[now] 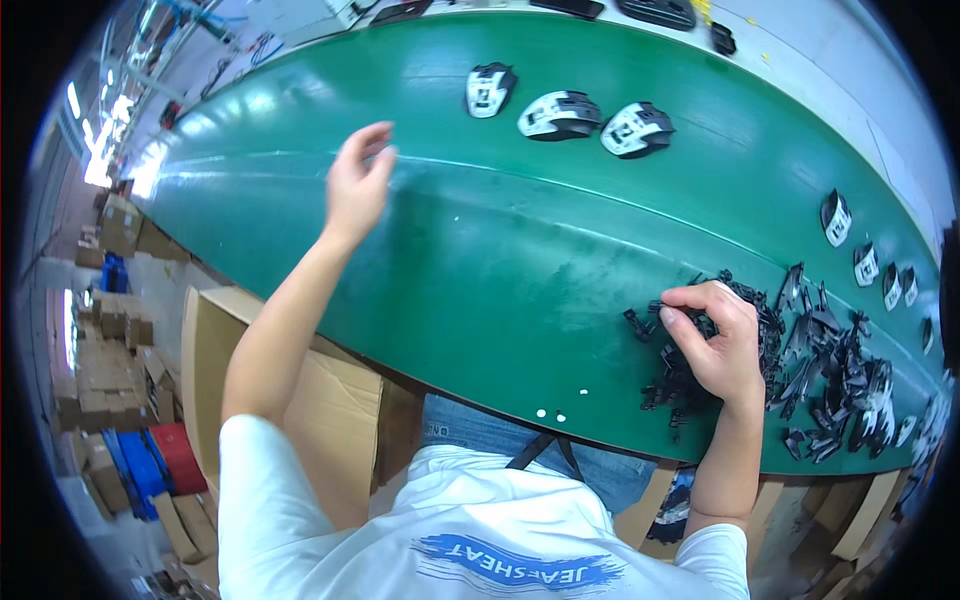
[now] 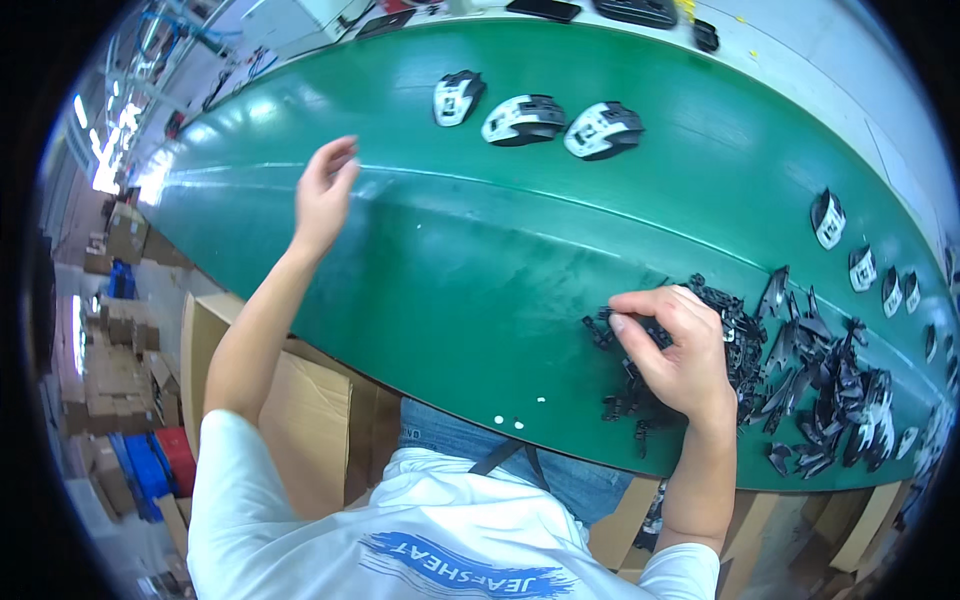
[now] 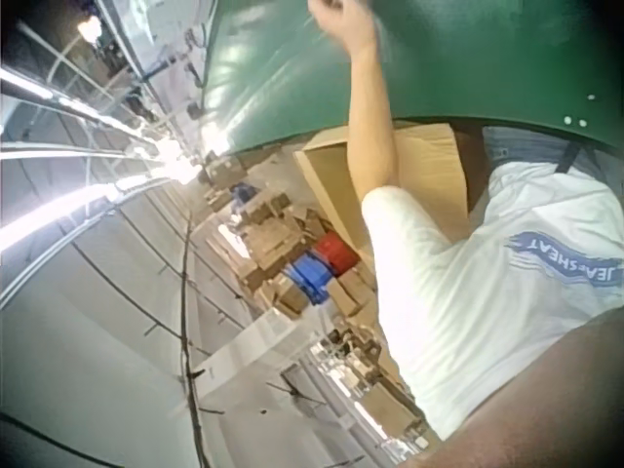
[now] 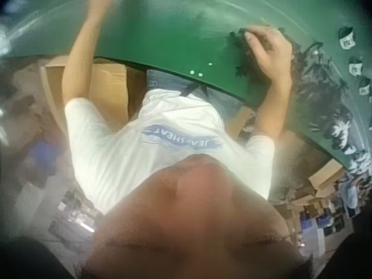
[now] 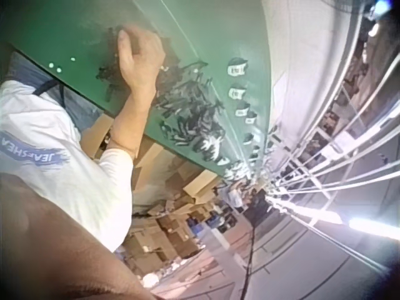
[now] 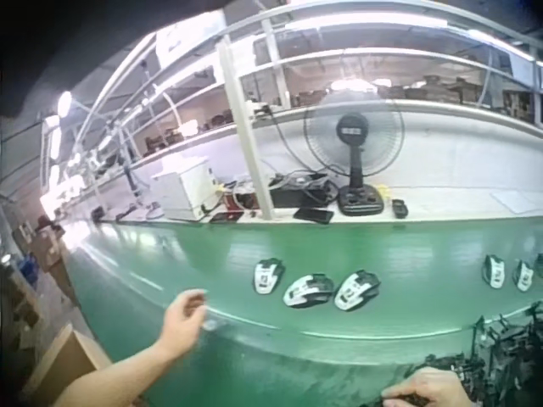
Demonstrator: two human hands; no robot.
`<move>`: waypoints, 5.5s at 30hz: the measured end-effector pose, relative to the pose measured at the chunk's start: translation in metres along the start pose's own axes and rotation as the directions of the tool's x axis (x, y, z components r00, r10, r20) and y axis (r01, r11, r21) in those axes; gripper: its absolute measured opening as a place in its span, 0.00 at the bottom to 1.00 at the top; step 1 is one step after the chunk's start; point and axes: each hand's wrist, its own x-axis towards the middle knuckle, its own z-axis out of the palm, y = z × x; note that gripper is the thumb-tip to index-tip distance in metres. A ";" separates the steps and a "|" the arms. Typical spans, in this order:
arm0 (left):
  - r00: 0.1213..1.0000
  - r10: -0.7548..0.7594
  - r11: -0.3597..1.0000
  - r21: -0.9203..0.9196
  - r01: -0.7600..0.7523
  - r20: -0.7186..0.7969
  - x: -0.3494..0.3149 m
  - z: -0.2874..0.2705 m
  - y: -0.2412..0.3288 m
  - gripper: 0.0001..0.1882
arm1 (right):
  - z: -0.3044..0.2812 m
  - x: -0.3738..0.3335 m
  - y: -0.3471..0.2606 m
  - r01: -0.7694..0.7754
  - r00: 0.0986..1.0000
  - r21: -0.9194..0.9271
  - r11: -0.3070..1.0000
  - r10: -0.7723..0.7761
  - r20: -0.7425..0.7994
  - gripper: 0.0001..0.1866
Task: The person assembles computer mouse casings by inserting small plastic components into each shell by hand, repeatedly taking pieces from and placing them into a cardboard box.
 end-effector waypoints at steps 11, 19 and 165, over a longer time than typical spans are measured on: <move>0.925 -0.374 0.911 0.214 0.353 0.066 0.105 0.140 0.045 0.40 | -0.005 -0.006 0.010 0.083 0.997 0.134 0.988 -0.083 -0.004 0.09; 0.683 0.011 0.066 -0.682 0.728 0.730 -0.060 0.124 0.183 0.33 | -0.002 -0.013 -0.004 0.130 0.970 0.347 0.929 -0.046 -0.240 0.11; 0.810 -0.160 0.590 -0.603 0.537 0.564 -0.175 0.173 0.230 0.38 | 0.016 -0.015 0.008 0.181 0.964 -0.182 0.966 -0.211 -0.162 0.10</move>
